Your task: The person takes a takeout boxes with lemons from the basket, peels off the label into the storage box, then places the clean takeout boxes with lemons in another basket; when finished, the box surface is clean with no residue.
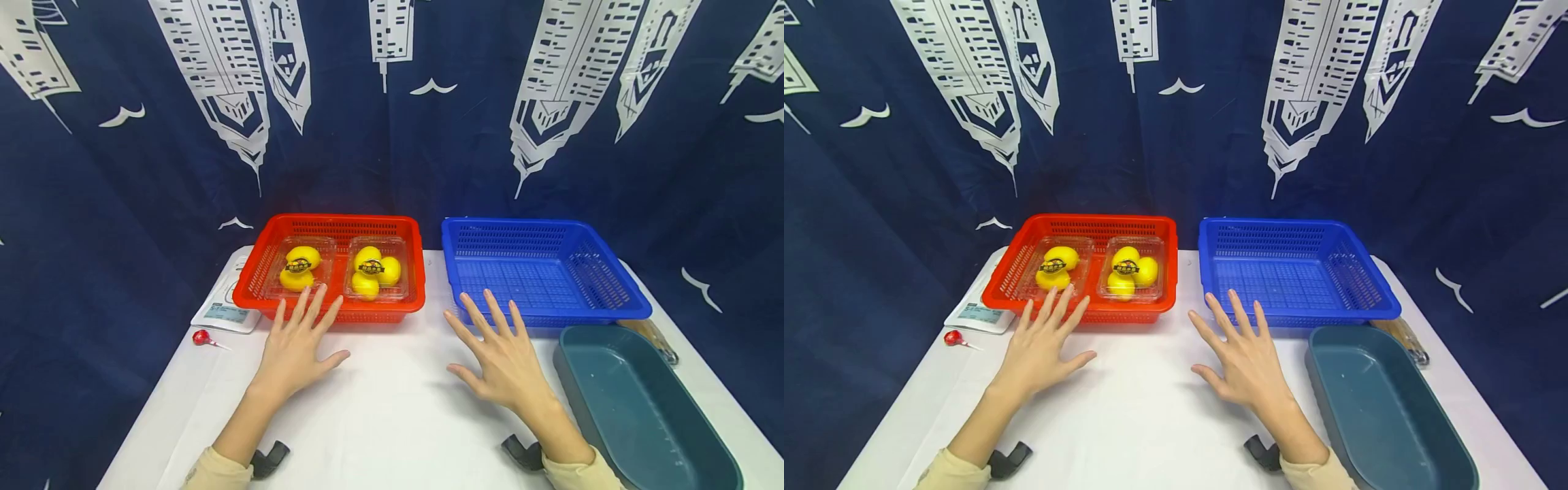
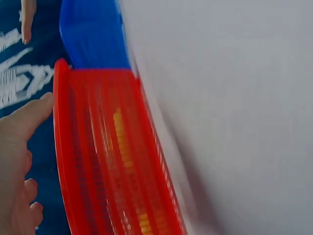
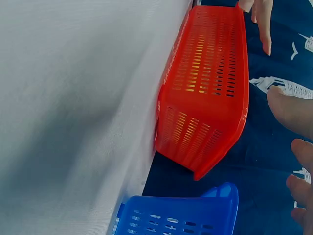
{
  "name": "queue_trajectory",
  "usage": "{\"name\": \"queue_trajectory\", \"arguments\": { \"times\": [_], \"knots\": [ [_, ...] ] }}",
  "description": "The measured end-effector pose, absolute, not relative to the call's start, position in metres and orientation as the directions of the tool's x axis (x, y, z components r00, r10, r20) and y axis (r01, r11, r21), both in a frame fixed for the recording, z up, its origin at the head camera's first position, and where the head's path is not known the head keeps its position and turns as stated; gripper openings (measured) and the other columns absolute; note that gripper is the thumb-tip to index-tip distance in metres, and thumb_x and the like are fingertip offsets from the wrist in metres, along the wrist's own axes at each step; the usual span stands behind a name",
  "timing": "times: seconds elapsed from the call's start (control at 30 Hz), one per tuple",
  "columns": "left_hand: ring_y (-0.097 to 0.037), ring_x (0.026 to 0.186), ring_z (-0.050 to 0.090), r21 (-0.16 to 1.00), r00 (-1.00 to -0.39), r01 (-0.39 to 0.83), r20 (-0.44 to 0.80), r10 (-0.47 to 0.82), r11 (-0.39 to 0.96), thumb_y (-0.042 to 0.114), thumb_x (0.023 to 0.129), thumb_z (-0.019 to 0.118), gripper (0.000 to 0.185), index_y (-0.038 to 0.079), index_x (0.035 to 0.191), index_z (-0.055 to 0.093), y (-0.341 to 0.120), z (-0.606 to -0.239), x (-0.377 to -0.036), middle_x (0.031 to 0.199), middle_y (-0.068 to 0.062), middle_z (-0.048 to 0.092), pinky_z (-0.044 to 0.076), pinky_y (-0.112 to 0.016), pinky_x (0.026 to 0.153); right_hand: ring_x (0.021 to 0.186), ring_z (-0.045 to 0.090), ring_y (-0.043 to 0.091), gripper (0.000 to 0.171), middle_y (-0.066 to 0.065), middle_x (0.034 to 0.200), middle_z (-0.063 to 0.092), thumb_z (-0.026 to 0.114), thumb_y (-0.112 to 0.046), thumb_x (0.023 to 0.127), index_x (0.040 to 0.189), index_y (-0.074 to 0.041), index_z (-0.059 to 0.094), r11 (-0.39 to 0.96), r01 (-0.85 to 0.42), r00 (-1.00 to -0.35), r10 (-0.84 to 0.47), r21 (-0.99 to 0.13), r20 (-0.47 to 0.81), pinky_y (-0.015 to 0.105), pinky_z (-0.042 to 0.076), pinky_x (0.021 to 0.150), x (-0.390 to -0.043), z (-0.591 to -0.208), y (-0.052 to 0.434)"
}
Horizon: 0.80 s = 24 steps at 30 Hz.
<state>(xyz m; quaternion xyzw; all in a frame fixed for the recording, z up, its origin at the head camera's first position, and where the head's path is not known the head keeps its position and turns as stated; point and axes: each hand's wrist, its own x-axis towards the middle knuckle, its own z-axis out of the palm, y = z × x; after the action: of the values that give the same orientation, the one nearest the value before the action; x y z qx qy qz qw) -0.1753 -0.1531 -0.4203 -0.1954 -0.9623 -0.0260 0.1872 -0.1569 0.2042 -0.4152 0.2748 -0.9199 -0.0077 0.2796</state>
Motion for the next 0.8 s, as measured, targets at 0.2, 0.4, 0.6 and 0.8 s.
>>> {"name": "queue_trajectory", "arguments": {
  "times": [0.2, 0.4, 0.6, 0.8],
  "knots": [
    [-0.036, 0.151, 0.014, 0.089, -0.89, 0.334, 0.356, 0.283, 0.938, 0.064, 0.081, 0.062, 0.092, 0.026, 0.156, 0.023, -0.184, -0.407, -0.19, 0.165, -0.009, 0.016, 0.013, -0.064, 0.119, 0.148, 0.018, 0.041, 0.074, 0.007, 0.16, 0.03, 0.023, -0.074, 0.091, 0.148, -0.03, 0.041, 0.847, -0.504, -0.696, -0.515, 0.171, 0.501, 0.069, 0.017, 0.114, -0.156, -0.416, 0.203],
    [-0.04, 0.15, 0.015, 0.181, -0.941, 0.254, 0.274, 0.199, 0.95, 0.068, 0.085, 0.054, 0.091, 0.025, 0.157, 0.019, -0.217, -0.394, -0.208, 0.163, -0.013, 0.019, 0.014, -0.066, 0.118, 0.147, 0.019, 0.041, 0.073, 0.008, 0.16, 0.029, 0.033, -0.072, 0.09, 0.149, -0.03, 0.04, 0.842, -0.508, -0.696, -0.524, 0.18, 0.491, 0.069, 0.02, 0.113, -0.156, -0.415, 0.202],
    [-0.044, 0.148, 0.016, 0.278, -0.969, 0.156, 0.227, 0.094, 0.948, 0.07, 0.087, 0.047, 0.09, 0.021, 0.157, 0.017, -0.247, -0.392, -0.224, 0.162, -0.016, 0.019, 0.018, -0.074, 0.111, 0.147, 0.02, 0.041, 0.072, 0.008, 0.16, 0.03, 0.032, -0.072, 0.09, 0.149, -0.03, 0.04, 0.844, -0.507, -0.699, -0.522, 0.177, 0.488, 0.068, 0.02, 0.114, -0.155, -0.416, 0.201],
    [-0.047, 0.147, 0.018, 0.439, -0.983, 0.1, 0.183, 0.02, 0.893, 0.065, 0.091, 0.046, 0.088, 0.016, 0.157, 0.013, -0.266, -0.399, -0.236, 0.163, -0.018, 0.014, 0.018, -0.077, 0.107, 0.147, 0.021, 0.041, 0.076, 0.008, 0.16, 0.029, 0.051, -0.066, 0.083, 0.149, -0.031, 0.039, 0.843, -0.506, -0.698, -0.524, 0.182, 0.487, 0.068, 0.02, 0.114, -0.154, -0.416, 0.202]
  ]
}}
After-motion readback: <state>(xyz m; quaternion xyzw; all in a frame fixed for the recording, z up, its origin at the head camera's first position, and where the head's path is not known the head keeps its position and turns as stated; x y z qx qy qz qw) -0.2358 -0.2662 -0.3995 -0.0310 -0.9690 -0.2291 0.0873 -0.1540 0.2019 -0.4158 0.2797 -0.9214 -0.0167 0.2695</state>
